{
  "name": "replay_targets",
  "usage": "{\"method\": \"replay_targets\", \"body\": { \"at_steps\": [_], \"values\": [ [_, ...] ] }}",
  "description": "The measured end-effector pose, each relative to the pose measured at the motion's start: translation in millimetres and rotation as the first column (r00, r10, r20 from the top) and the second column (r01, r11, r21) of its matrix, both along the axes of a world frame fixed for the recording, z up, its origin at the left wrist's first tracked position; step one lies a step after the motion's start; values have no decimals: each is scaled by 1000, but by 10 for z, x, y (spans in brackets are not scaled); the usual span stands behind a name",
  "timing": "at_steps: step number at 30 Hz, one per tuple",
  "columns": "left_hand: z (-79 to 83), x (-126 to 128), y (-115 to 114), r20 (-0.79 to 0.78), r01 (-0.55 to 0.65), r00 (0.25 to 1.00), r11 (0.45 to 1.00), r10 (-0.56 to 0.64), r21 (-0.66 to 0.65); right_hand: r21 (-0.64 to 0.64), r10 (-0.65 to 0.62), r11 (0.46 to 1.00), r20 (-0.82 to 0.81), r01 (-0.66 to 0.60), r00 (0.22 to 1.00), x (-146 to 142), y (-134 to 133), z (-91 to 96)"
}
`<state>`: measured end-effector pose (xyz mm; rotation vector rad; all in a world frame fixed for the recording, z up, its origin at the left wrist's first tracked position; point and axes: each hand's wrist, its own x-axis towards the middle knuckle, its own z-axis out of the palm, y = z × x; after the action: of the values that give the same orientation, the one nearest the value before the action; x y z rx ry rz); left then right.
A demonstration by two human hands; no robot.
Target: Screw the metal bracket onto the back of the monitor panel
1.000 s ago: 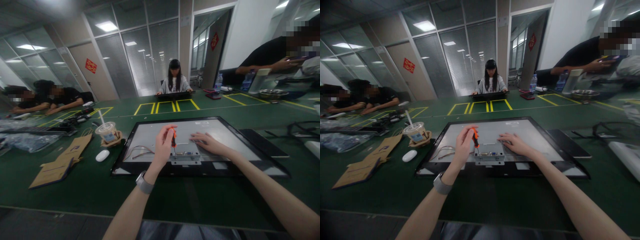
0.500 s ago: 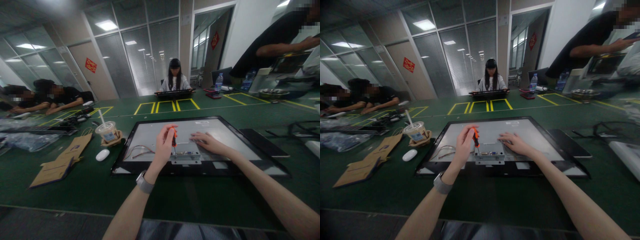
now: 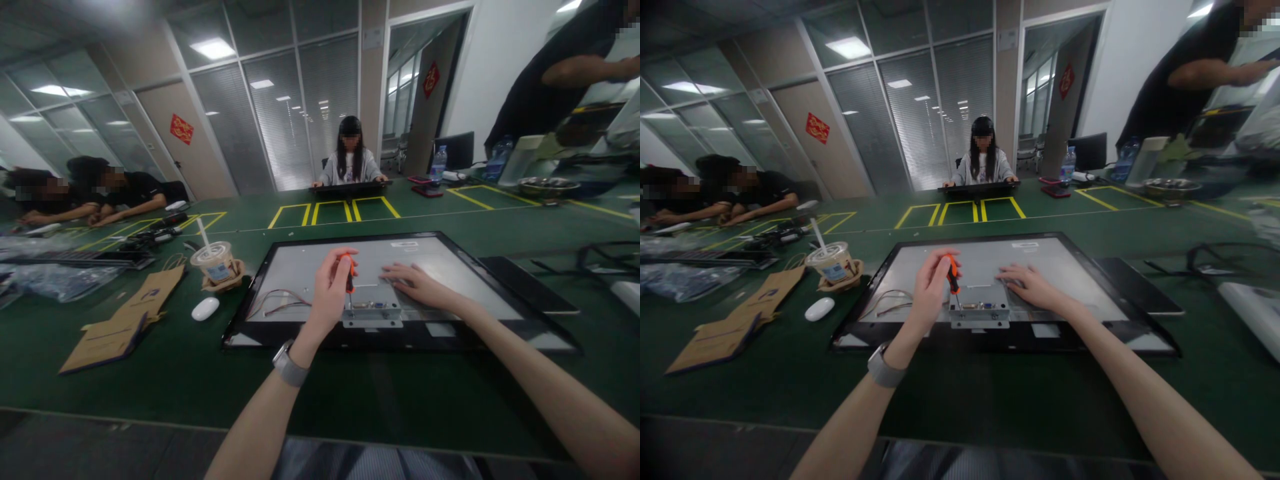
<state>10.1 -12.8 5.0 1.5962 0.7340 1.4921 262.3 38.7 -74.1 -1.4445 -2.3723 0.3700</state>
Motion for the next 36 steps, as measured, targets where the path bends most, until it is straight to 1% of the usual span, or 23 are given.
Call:
{"method": "replay_targets", "body": {
  "at_steps": [8, 16, 19, 22, 25, 28, 32, 36],
  "values": [
    [6, 1, -26, -6, 17, 1000, 1000, -17, -9, 1, 1, 1000, -5, -1, 1000, 17, 21, -41],
    [26, 58, -109, -59, 82, 995, 997, -82, -13, 29, 23, 999, 9, -23, 1000, 40, 51, -85],
    [28, 72, -119, -70, 95, 993, 995, -95, -7, 28, 21, 999, 7, -22, 1000, 40, 42, -76],
    [18, 56, -93, -46, 89, 995, 996, -90, -20, 6, 17, 1000, 8, -17, 1000, 25, 20, -40],
    [5, 21, -45, -7, 41, 999, 999, -41, -25, -12, 12, 1000, 11, -12, 1000, 4, 1, -3],
    [-1, -14, 5, 9, -62, 998, 998, 62, -5, -13, 9, 1000, 11, -9, 1000, -3, 1, 4],
    [3, -43, 47, 3, -230, 973, 973, 230, 27, -8, 0, 1000, 13, 1, 1000, 8, 11, -16],
    [24, -49, 38, -21, -333, 942, 941, 335, 62, -8, 1, 1000, 10, -1, 1000, 14, 10, -18]
  ]
}}
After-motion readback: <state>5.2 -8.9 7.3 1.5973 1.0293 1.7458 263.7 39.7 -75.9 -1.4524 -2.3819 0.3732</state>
